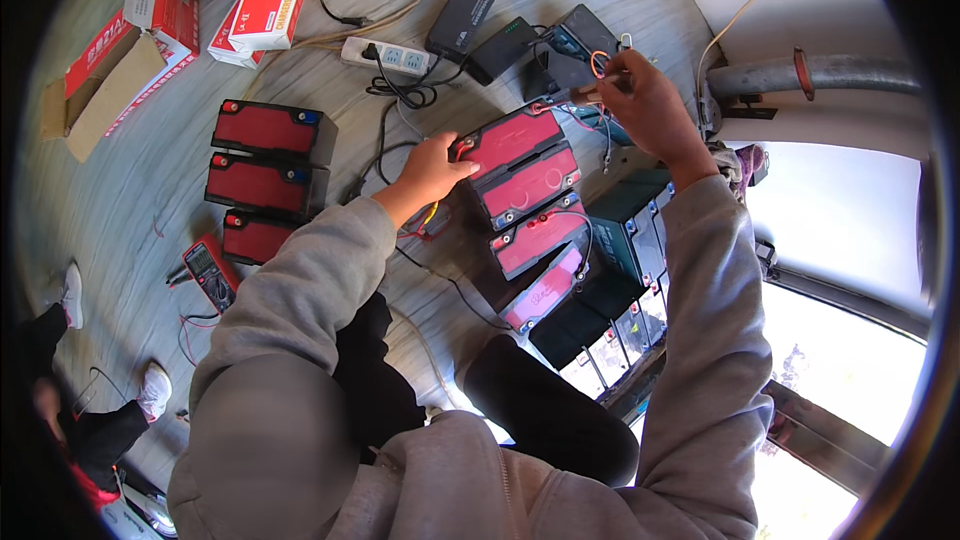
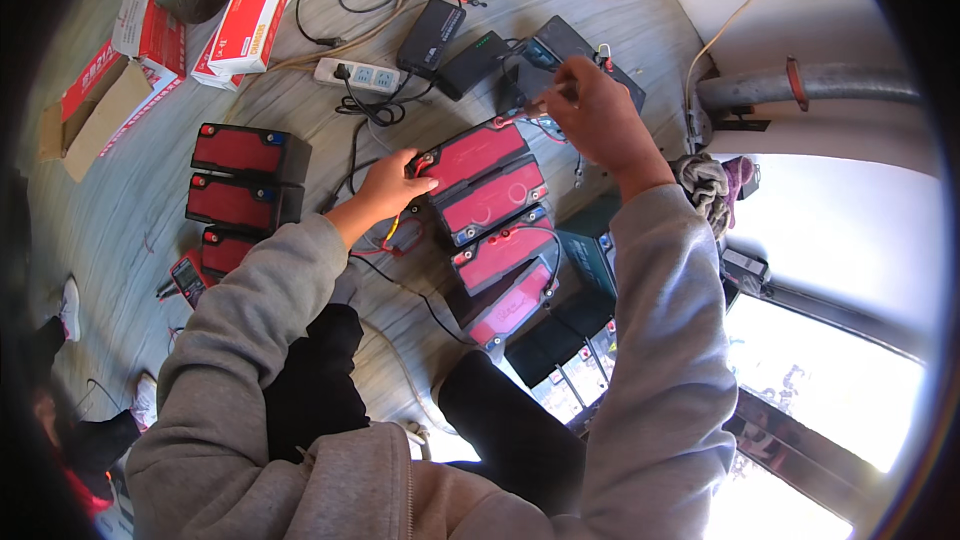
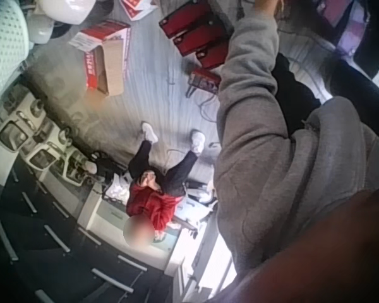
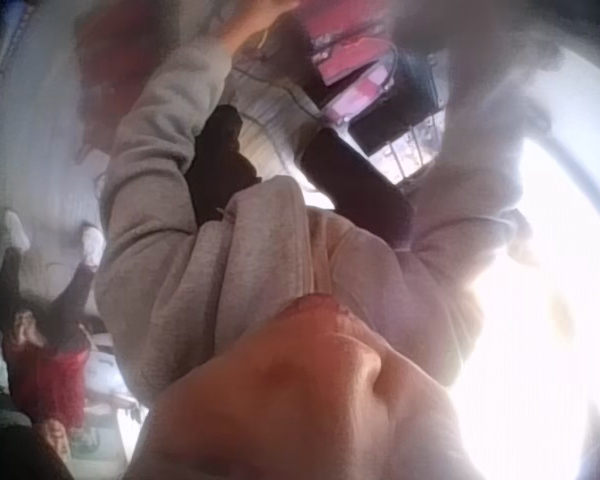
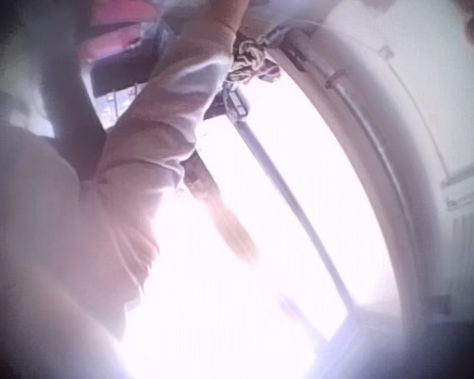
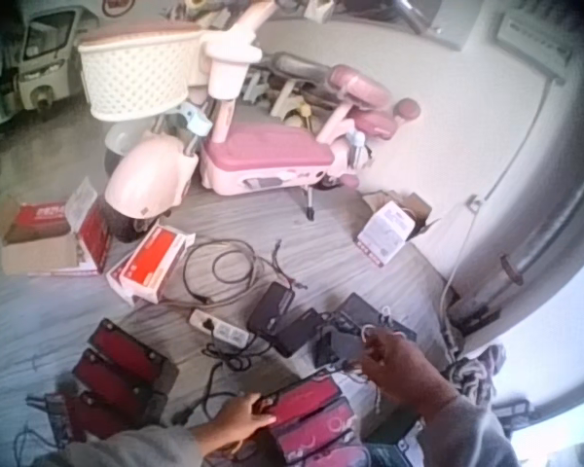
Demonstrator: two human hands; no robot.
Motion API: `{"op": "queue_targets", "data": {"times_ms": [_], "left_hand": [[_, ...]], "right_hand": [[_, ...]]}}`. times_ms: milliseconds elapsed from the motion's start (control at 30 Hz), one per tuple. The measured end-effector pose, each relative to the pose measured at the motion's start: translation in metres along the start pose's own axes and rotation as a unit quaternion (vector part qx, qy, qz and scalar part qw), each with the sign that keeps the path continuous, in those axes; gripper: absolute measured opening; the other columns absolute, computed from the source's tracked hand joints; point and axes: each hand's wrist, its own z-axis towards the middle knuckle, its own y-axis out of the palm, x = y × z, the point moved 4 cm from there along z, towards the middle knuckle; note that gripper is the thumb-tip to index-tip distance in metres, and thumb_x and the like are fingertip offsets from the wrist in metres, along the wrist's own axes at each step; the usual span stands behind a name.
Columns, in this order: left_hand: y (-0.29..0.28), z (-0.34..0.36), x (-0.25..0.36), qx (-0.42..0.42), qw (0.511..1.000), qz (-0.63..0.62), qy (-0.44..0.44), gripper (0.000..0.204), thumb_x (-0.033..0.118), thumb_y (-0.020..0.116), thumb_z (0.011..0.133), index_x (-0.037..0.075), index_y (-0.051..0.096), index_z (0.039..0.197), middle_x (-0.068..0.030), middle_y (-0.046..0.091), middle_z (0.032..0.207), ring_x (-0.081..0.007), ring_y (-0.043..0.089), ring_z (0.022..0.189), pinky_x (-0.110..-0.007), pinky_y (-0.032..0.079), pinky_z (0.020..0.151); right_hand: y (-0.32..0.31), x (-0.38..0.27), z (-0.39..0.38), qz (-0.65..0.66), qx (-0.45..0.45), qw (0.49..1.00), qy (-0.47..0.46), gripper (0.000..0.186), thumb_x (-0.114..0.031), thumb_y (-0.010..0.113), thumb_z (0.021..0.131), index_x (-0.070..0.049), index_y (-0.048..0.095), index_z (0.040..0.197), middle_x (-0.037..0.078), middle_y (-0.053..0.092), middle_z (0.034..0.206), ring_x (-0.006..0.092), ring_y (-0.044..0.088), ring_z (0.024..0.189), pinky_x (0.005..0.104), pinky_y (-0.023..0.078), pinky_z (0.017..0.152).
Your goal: The person sits on the floor and uses a screwdriver to tighten terminal screws on several red batteries. They then wipe the battery surfaces with a cloth.
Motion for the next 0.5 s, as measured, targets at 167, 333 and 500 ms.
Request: {"op": "queue_targets", "data": {"times_ms": [167,333,500], "left_hand": [[0.001,0.0,-0.003,0.029,0.999,0.033,0.017,0.056,0.033,0.079,0.079,0.002,0.061,0.121,-0.0113,0.071,0.098,-0.0231,0.068,0.087,-0.034,0.052,0.079],[0.002,-0.001,-0.005,0.005,1.0,-0.006,-0.003,0.064,0.038,0.078,0.077,0.0,0.059,0.124,-0.0206,0.069,0.108,-0.0363,0.066,0.101,-0.04,0.05,0.088],[-0.001,-0.003,-0.012,0.028,0.999,-0.019,0.004,0.057,0.033,0.078,0.081,0.003,0.058,0.125,-0.0104,0.07,0.091,-0.0202,0.066,0.078,-0.033,0.051,0.072]], "right_hand": [[-0.005,-0.003,-0.001,-0.071,0.039,0.995,0.065,0.024,-0.022,0.065,0.09,0.0,0.06,0.097,0.016,0.07,0.084,0.0328,0.07,0.084,0.0394,0.053,0.074],[-0.003,-0.009,-0.001,-0.106,0.031,0.994,0.016,0.027,-0.024,0.065,0.089,0.001,0.059,0.099,0.016,0.07,0.082,0.0339,0.068,0.082,0.0411,0.052,0.073],[-0.005,-0.011,-0.005,-0.032,0.067,0.994,-0.077,0.027,-0.022,0.065,0.088,0.0,0.057,0.101,0.018,0.069,0.082,0.034,0.069,0.081,0.0406,0.052,0.073]]}}
